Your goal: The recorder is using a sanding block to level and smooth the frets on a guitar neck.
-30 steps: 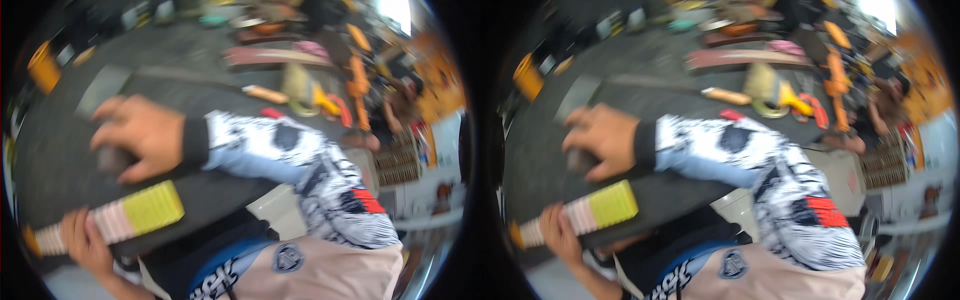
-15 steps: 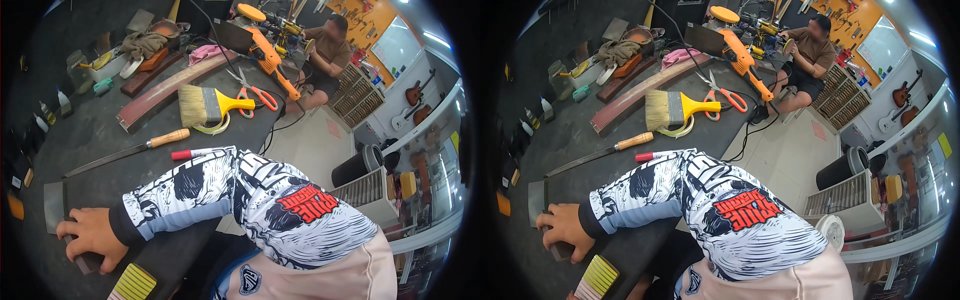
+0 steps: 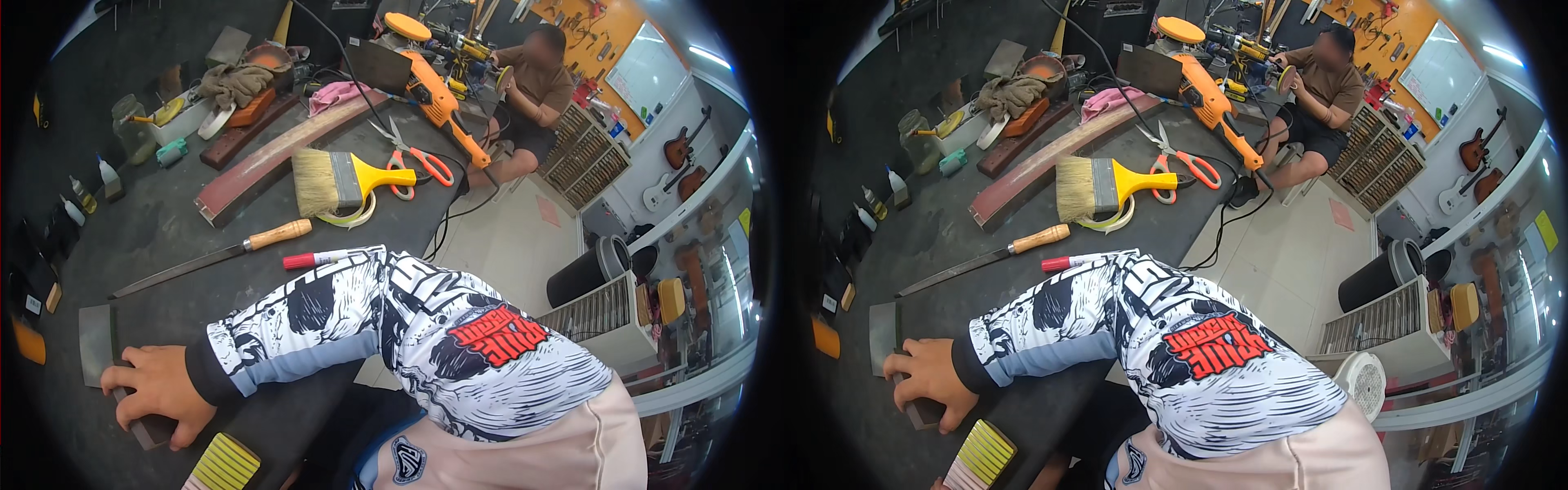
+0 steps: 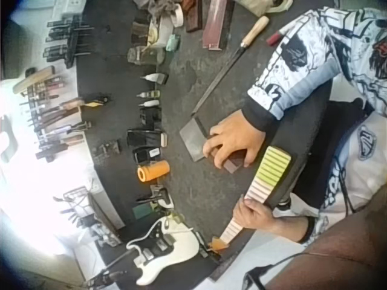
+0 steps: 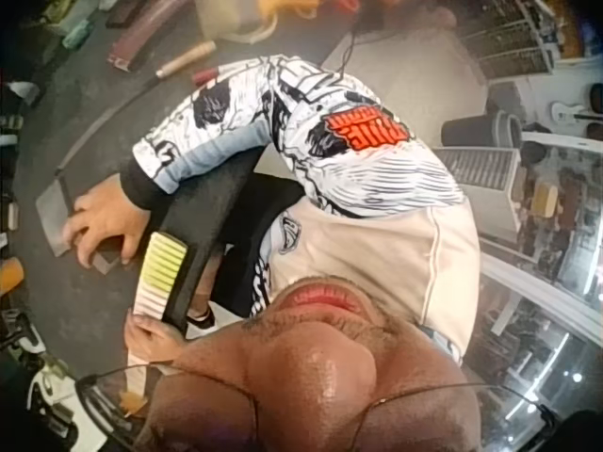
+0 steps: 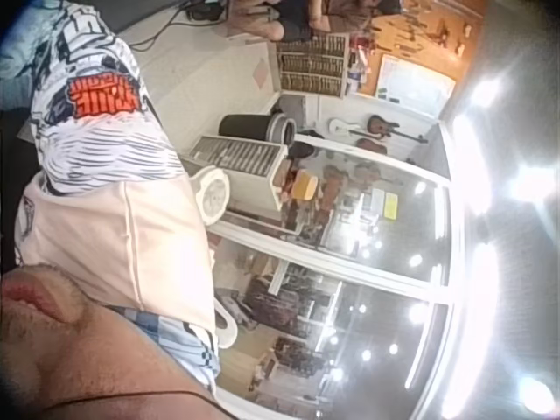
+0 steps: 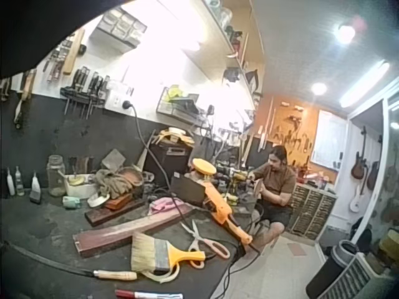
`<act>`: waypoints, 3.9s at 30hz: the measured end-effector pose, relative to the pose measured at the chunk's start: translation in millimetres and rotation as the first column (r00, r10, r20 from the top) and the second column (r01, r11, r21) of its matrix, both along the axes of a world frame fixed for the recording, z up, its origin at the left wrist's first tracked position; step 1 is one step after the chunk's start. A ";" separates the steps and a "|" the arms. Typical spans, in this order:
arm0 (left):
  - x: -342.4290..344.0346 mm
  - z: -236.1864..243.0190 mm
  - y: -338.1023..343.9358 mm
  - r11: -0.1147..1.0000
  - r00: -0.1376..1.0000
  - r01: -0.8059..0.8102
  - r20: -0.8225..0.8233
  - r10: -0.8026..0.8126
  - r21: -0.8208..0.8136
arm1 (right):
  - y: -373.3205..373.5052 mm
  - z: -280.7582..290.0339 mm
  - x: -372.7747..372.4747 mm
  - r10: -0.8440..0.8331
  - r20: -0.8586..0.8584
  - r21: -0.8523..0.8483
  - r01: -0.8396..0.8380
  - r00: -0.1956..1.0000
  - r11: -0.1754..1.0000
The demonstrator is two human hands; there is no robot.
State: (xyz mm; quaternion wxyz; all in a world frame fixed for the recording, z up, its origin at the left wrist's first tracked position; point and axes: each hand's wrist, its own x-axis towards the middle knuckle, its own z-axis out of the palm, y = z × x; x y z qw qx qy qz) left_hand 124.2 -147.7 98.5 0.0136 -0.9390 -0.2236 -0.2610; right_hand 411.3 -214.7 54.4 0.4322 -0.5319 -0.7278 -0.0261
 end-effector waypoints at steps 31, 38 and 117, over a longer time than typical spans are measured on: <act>2.1 4.2 -2.4 1.000 1.000 -0.018 -0.022 0.017 -0.025 | 2.0 -0.6 -2.2 0.002 -0.012 0.001 -0.002 1.000 1.000; 1.7 2.9 -1.0 1.000 1.000 -0.012 0.000 0.012 -0.016 | 1.6 -0.3 -2.3 0.001 -0.015 0.004 -0.001 1.000 1.000; 8.6 -32.8 9.2 1.000 0.957 0.010 0.289 -0.015 0.017 | -45.9 56.7 -49.7 0.249 0.276 -0.103 -0.229 0.928 0.968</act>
